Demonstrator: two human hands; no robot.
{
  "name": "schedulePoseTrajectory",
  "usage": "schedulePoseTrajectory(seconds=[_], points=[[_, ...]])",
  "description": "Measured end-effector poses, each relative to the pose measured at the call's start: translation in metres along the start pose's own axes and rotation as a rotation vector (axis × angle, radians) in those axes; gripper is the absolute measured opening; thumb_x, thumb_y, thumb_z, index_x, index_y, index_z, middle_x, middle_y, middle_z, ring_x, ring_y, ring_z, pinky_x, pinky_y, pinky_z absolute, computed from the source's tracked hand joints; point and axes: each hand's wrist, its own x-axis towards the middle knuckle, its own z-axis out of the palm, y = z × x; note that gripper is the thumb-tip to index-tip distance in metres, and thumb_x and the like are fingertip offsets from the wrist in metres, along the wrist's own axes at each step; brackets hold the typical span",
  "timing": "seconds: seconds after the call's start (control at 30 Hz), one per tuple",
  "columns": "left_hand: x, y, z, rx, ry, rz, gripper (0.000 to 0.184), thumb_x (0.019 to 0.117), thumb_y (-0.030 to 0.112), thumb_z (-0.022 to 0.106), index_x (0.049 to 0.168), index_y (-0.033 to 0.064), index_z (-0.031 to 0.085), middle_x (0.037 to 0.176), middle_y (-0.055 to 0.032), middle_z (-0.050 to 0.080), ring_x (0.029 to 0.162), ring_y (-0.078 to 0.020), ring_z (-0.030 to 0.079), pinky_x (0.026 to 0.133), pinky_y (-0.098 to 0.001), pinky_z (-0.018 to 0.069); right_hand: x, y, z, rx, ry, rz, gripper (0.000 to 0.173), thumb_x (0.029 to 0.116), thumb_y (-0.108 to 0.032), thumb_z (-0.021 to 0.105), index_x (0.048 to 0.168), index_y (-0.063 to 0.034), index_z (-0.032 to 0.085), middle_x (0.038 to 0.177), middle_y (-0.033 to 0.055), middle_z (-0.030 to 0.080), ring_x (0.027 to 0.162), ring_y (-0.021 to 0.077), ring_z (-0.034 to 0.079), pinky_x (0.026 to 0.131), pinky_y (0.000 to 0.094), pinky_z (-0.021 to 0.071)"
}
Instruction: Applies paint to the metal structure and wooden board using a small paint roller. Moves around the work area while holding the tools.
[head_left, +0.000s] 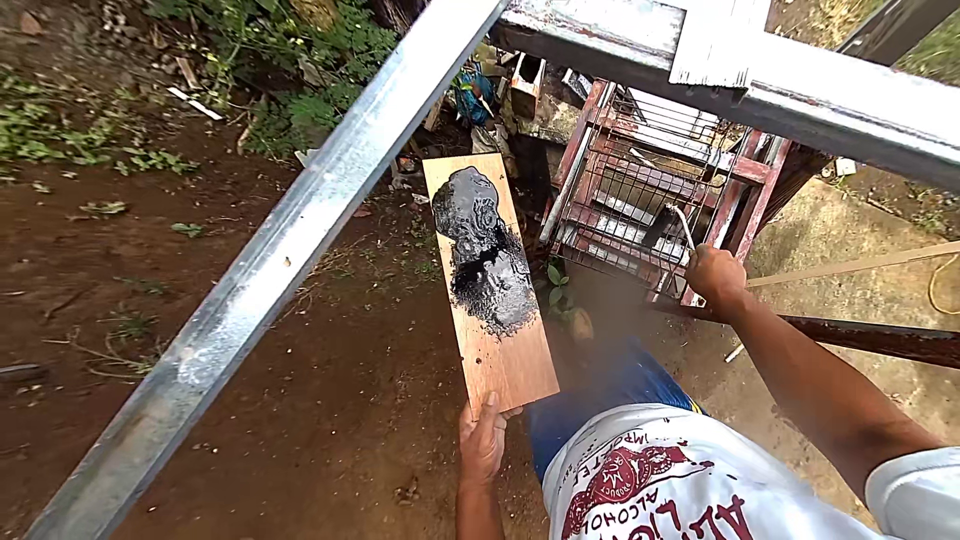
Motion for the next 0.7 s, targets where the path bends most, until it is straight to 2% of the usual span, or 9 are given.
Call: schedulePoseTrajectory(seconds=[0.1,0.2,0.33,0.4,0.47,0.63,0.7], points=[[-0.005,-0.001,-0.006,0.007,0.015,-0.001,0.047,0.0969,0.030,0.070,0.129,0.0004,0.052,0.108,-0.0156,0.074,0.086,-0.0256,0.076,0.072,-0.0407,0.0653,-0.003,0.012,0.013,-0.004,0.052,0.014,0.038,0.1091,-0.032,0.037,0.109,-0.0041,0.063,0.097,0.0297,0.069,0.095,0.0523,0.068,0.071,0.0708,0.0509],[-0.005,-0.001,-0.009,0.012,0.025,-0.002,0.047,0.0961,0.028,0.070,0.129,-0.0002,0.052,0.108,-0.0164,0.074,0.086,-0.0265,0.076,0.072,-0.0422,0.0655,-0.008,0.022,0.017,-0.055,-0.004,-0.012,0.039,0.1085,-0.032,0.040,0.111,-0.0030,0.065,0.105,0.0292,0.069,0.101,0.0508,0.068,0.077,0.0707,0.0520],[-0.006,0.000,-0.008,0.018,0.035,-0.008,0.048,0.0961,0.027,0.070,0.129,-0.0008,0.050,0.108,-0.0163,0.074,0.086,-0.0261,0.076,0.071,-0.0411,0.0655,-0.013,0.018,0.000,-0.069,-0.059,0.008,0.037,0.1074,-0.033,0.043,0.106,-0.0048,0.067,0.103,0.0283,0.070,0.099,0.0507,0.068,0.073,0.0705,0.0513],[-0.004,0.000,-0.006,0.014,0.018,-0.005,0.048,0.0964,0.027,0.070,0.129,-0.0009,0.050,0.108,-0.0163,0.074,0.087,-0.0263,0.076,0.072,-0.0413,0.0655,-0.006,0.010,-0.008,-0.103,-0.097,0.024,0.039,0.1082,-0.033,0.041,0.111,-0.0053,0.068,0.110,0.0278,0.070,0.105,0.0488,0.068,0.079,0.0700,0.0520],[-0.003,0.000,-0.003,0.010,0.007,0.002,0.047,0.0971,0.028,0.069,0.130,-0.0004,0.051,0.108,-0.0163,0.074,0.087,-0.0263,0.076,0.072,-0.0413,0.0654,0.000,0.002,-0.014,-0.112,-0.109,0.024,0.040,0.1081,-0.034,0.042,0.113,-0.0036,0.068,0.112,0.0284,0.069,0.106,0.0499,0.067,0.081,0.0705,0.0516],[-0.004,0.000,-0.001,0.021,-0.021,0.010,0.048,0.0983,0.030,0.068,0.131,0.0005,0.049,0.110,-0.0156,0.073,0.088,-0.0265,0.076,0.074,-0.0422,0.0653,-0.006,0.004,-0.015,-0.096,0.046,0.035,0.040,0.1094,-0.033,0.036,0.118,-0.0033,0.062,0.104,0.0301,0.070,0.100,0.0516,0.069,0.076,0.0687,0.0527],[-0.008,-0.002,-0.003,0.022,-0.017,0.007,0.045,0.0993,0.028,0.066,0.130,0.0002,0.049,0.109,-0.0156,0.074,0.088,-0.0261,0.076,0.074,-0.0420,0.0652,-0.007,0.002,-0.012,-0.108,0.048,0.028,0.040,0.1099,-0.033,0.036,0.122,-0.0036,0.061,0.103,0.0304,0.070,0.100,0.0521,0.069,0.076,0.0688,0.0525]])
